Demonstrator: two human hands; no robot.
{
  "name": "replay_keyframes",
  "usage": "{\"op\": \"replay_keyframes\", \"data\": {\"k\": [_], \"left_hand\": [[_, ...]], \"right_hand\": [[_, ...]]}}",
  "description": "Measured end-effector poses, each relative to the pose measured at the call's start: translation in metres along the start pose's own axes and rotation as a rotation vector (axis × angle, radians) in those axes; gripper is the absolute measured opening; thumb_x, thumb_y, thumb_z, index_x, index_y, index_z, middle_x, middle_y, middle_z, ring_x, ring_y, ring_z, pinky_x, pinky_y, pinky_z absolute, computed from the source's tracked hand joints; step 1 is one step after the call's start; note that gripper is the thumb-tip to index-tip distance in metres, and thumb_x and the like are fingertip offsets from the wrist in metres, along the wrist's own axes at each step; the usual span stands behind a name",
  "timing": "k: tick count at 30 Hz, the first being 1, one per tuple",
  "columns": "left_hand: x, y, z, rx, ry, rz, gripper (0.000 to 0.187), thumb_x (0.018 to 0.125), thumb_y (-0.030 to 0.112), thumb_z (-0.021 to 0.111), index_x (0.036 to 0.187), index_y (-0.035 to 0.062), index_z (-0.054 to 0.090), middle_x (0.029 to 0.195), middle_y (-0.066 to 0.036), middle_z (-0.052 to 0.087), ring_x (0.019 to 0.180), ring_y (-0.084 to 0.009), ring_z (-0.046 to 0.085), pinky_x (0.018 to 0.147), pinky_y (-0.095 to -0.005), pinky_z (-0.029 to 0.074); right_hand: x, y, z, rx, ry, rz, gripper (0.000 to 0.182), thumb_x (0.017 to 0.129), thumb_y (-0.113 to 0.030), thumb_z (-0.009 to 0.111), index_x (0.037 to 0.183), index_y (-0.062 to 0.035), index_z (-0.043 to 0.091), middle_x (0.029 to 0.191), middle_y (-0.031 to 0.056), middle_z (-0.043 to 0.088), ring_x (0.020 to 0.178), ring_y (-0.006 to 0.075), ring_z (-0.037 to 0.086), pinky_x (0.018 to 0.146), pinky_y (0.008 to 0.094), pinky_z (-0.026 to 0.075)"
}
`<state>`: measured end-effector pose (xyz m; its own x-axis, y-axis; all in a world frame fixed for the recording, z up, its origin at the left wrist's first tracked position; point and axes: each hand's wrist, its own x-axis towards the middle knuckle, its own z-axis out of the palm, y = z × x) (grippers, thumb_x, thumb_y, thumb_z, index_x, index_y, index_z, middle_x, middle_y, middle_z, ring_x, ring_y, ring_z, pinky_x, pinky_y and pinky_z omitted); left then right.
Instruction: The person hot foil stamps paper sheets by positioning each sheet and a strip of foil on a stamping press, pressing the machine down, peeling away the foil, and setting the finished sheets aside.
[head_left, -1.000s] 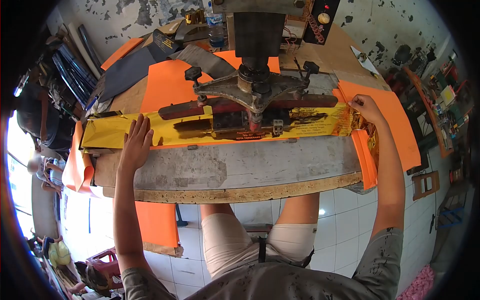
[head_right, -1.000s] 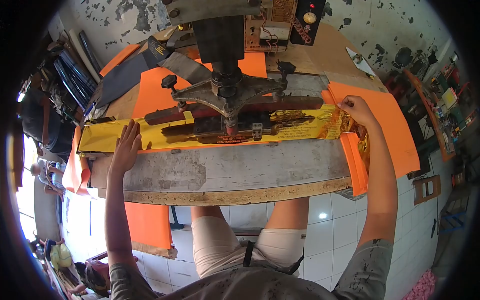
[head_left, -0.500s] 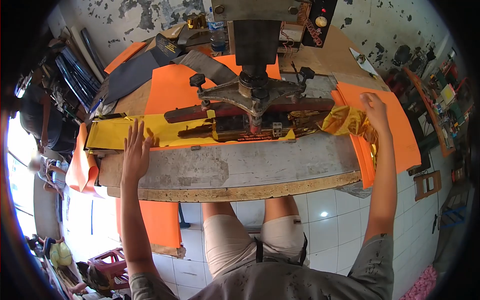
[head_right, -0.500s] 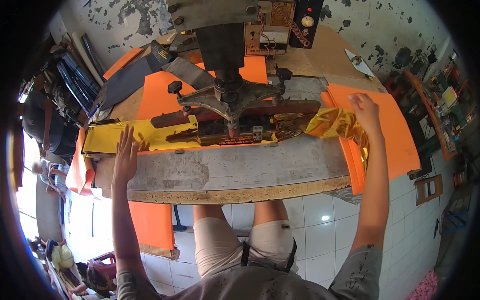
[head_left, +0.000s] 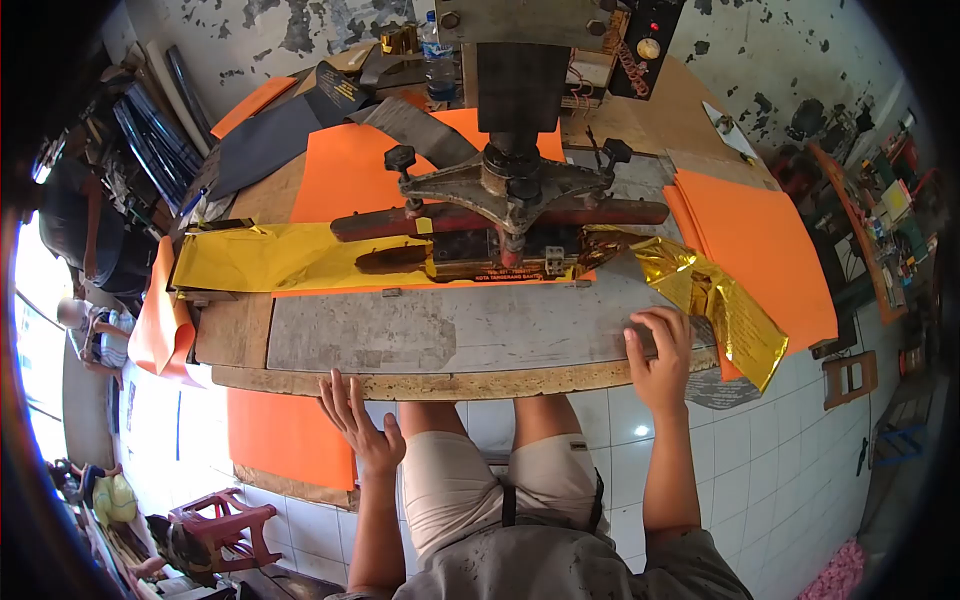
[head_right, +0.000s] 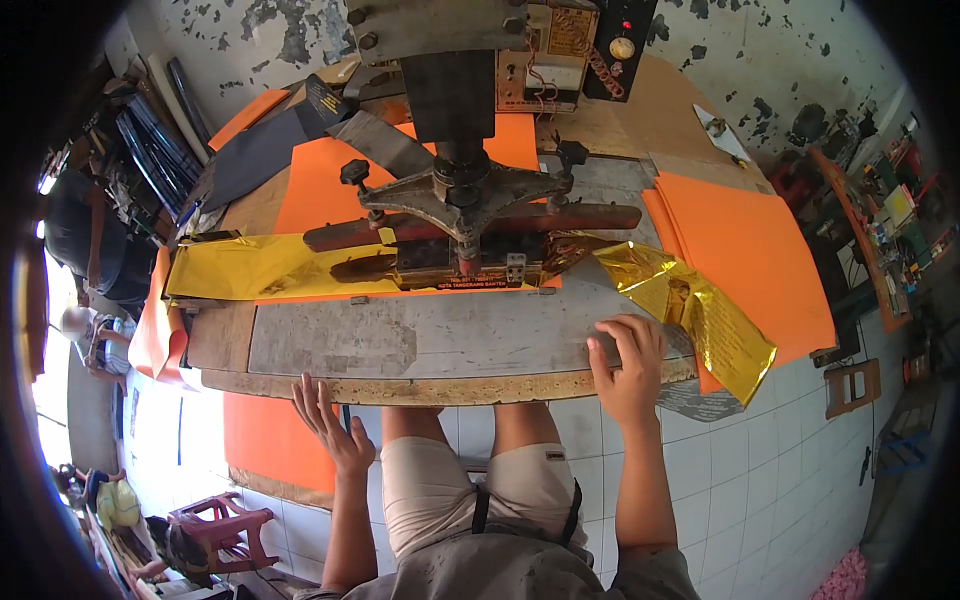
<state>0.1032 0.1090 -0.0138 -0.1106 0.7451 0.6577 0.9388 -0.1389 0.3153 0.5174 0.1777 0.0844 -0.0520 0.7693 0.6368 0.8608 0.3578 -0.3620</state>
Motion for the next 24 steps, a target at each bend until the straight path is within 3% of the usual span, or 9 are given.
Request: {"op": "replay_keyframes", "data": {"k": [4, 7, 10, 14, 24], "left_hand": [[-0.009, -0.006, 0.015, -0.041, 0.100, 0.032, 0.062, 0.103, 0.038, 0.046, 0.153, 0.0019, 0.038, 0.163, -0.029, 0.030, 0.151, -0.0545, 0.021, 0.120, -0.0694, 0.018], [-0.011, -0.009, 0.020, -0.036, 0.132, 0.046, 0.061, 0.101, 0.034, 0.049, 0.151, 0.0017, 0.039, 0.162, -0.029, 0.030, 0.151, -0.0553, 0.021, 0.120, -0.0700, 0.018], [-0.013, -0.011, 0.024, -0.041, 0.154, 0.050, 0.061, 0.099, 0.031, 0.051, 0.151, 0.0015, 0.039, 0.162, -0.029, 0.030, 0.150, -0.0556, 0.021, 0.120, -0.0702, 0.017], [-0.011, -0.011, 0.024, -0.070, 0.161, 0.056, 0.063, 0.095, 0.027, 0.055, 0.150, 0.0016, 0.041, 0.162, -0.028, 0.031, 0.150, -0.0547, 0.022, 0.120, -0.0698, 0.016], [-0.010, -0.004, 0.011, -0.139, 0.107, 0.033, 0.070, 0.090, 0.024, 0.059, 0.154, 0.0029, 0.039, 0.165, -0.026, 0.028, 0.154, -0.0511, 0.016, 0.123, -0.0668, 0.007]], "right_hand": [[0.000, -0.002, 0.000, 0.010, -0.040, 0.027, 0.024, 0.087, -0.014, 0.076, 0.110, -0.0081, 0.069, 0.110, 0.0062, 0.065, 0.108, 0.0287, 0.058, 0.096, 0.0445, 0.042], [0.001, -0.008, -0.003, -0.073, -0.027, 0.012, 0.027, 0.088, -0.015, 0.076, 0.114, -0.0098, 0.070, 0.125, 0.0078, 0.062, 0.118, 0.0312, 0.055, 0.100, 0.0473, 0.041], [0.006, -0.022, -0.004, -0.252, 0.074, -0.038, 0.034, 0.087, -0.015, 0.077, 0.121, -0.0115, 0.070, 0.150, 0.0107, 0.050, 0.136, 0.0371, 0.045, 0.109, 0.0520, 0.036], [0.026, -0.019, -0.001, -0.312, -0.051, -0.112, 0.041, 0.087, -0.016, 0.076, 0.126, -0.0094, 0.069, 0.168, 0.0113, 0.029, 0.151, 0.0416, 0.030, 0.120, 0.0574, 0.028], [0.047, -0.002, 0.011, -0.277, -0.183, -0.226, 0.040, 0.092, -0.014, 0.070, 0.130, -0.0032, 0.067, 0.163, 0.0102, 0.036, 0.148, 0.0357, 0.036, 0.119, 0.0533, 0.031]]}}
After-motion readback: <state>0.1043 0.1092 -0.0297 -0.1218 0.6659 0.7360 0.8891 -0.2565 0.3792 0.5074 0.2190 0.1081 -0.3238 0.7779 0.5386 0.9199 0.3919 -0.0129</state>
